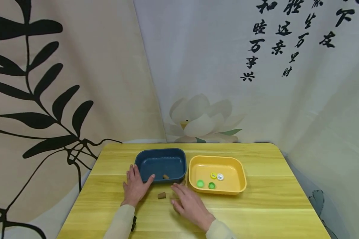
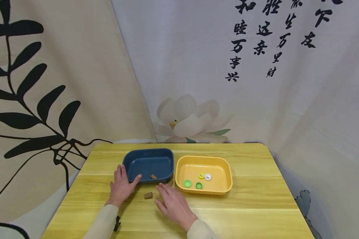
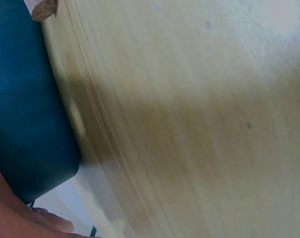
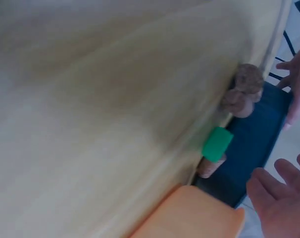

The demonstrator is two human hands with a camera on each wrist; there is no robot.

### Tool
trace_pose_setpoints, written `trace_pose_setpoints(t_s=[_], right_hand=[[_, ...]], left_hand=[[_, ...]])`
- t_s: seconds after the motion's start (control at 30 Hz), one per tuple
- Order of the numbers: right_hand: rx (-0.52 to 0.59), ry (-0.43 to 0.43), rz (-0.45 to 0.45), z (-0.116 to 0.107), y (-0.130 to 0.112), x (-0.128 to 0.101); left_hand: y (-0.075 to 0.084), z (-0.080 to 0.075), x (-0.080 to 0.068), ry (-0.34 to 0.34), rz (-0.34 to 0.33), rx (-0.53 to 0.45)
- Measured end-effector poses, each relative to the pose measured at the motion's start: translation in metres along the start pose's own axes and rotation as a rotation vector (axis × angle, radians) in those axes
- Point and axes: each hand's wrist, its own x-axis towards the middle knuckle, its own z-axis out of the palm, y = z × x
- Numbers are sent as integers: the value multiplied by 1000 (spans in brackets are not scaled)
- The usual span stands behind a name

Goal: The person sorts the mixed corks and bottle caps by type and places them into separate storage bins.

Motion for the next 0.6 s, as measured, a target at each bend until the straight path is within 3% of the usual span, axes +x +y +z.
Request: trace_pose_setpoints(t_s=[0.23, 0.6], right_hand=[[56, -85, 105, 4, 15, -11], [56, -55, 187, 8, 28, -10]], left_hand=[[0, -2, 0, -17, -1, -12], [0, -2, 0, -25, -4, -17]])
